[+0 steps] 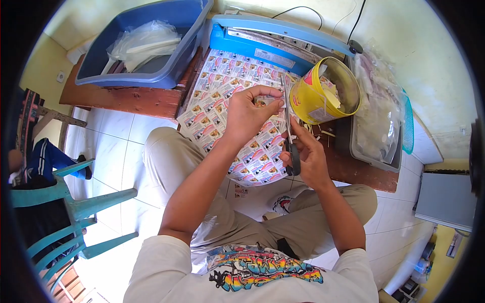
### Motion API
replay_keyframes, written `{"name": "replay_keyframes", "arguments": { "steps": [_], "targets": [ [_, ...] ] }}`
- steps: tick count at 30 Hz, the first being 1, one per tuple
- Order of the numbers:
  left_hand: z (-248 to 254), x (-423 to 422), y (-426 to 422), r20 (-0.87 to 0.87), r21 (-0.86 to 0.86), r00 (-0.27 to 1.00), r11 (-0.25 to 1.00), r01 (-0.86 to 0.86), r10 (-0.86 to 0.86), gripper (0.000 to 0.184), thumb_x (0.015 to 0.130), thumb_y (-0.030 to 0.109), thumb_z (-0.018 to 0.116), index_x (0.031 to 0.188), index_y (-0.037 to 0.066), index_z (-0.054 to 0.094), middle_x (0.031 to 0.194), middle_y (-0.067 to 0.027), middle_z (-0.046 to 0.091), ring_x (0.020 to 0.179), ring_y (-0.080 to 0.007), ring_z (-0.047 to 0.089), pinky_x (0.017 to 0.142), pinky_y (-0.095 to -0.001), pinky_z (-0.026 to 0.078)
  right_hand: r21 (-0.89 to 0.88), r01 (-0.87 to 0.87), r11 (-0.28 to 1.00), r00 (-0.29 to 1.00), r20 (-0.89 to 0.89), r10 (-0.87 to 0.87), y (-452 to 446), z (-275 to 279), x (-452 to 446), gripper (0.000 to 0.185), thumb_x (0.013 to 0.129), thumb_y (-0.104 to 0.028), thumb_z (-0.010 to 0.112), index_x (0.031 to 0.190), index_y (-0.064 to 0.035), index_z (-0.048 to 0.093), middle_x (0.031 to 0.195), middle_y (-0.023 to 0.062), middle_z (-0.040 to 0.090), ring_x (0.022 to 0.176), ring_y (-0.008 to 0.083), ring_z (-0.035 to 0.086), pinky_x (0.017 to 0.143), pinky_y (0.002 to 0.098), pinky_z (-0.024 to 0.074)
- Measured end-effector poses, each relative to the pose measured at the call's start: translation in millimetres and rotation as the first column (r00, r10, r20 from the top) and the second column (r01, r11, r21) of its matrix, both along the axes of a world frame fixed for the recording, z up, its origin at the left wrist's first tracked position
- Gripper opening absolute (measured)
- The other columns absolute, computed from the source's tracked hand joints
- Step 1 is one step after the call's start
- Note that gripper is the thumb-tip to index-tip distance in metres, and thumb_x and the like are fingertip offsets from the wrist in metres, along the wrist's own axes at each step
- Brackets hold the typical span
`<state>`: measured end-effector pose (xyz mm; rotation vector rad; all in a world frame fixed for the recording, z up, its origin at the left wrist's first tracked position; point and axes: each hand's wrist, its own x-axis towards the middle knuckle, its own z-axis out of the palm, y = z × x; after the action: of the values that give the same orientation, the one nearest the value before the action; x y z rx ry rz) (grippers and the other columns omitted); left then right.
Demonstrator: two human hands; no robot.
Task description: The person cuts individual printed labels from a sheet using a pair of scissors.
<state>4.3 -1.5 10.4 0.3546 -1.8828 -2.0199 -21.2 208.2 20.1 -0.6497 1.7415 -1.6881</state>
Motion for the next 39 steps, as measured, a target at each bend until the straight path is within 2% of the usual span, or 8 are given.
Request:
{"name": "replay_keyframes", "arguments": {
  "steps": [14,21,23,39],
  "targets": [
    [3.9,2.1,-1.3,0.035,-0.027,0.999,1.0,0.016,-0.016,0.022,0.091,0.004,0.08,0.11,-0.004,0.075,0.107,-0.0115,0.076,0.088,-0.0145,0.075,0.078,-0.0268,0.063,0.003,0.019,1.0,0.999,0.05,-0.019,-2.1,4.3,2.5,0.091,0.083,0.002,0.085,0.161,-0.0001,0.038,0.131,0.0085,0.055,0.098,0.0116,0.062,0.084,0.0262,0.0577],
    [0.5,1.2,-0.6,0.005,-0.018,1.0,1.0,0.014,-0.014,0.021,0.091,0.004,0.08,0.11,-0.004,0.076,0.105,-0.0109,0.077,0.087,-0.0133,0.075,0.077,-0.0266,0.063,0.005,0.01,1.0,1.0,0.022,-0.01,1.3,1.7,-0.2,0.092,0.083,-0.001,0.086,0.161,-0.0008,0.039,0.129,0.0084,0.055,0.097,0.0118,0.062,0.085,0.0265,0.0577],
    [4.6,3.0,-0.3,0.058,-0.032,0.998,0.999,0.014,-0.012,0.021,0.09,0.004,0.08,0.11,-0.003,0.077,0.103,-0.0105,0.077,0.086,-0.0129,0.075,0.077,-0.0264,0.063,-0.001,0.015,1.0,0.998,0.054,-0.015,0.5,2.0,0.7,0.091,0.083,0.0,0.086,0.161,-0.0005,0.038,0.13,0.0082,0.055,0.097,0.0115,0.062,0.084,0.0261,0.0576],
    [1.5,2.0,-0.4,0.031,-0.011,0.999,1.0,0.019,-0.018,0.022,0.09,0.005,0.081,0.11,-0.003,0.077,0.103,-0.0098,0.078,0.085,-0.0121,0.074,0.076,-0.0255,0.062,0.001,0.009,1.0,1.0,0.029,-0.009,-2.1,2.9,3.3,0.091,0.085,0.003,0.083,0.162,0.0011,0.035,0.136,0.0097,0.054,0.1,0.0116,0.062,0.085,0.0261,0.0571]
  ]
}}
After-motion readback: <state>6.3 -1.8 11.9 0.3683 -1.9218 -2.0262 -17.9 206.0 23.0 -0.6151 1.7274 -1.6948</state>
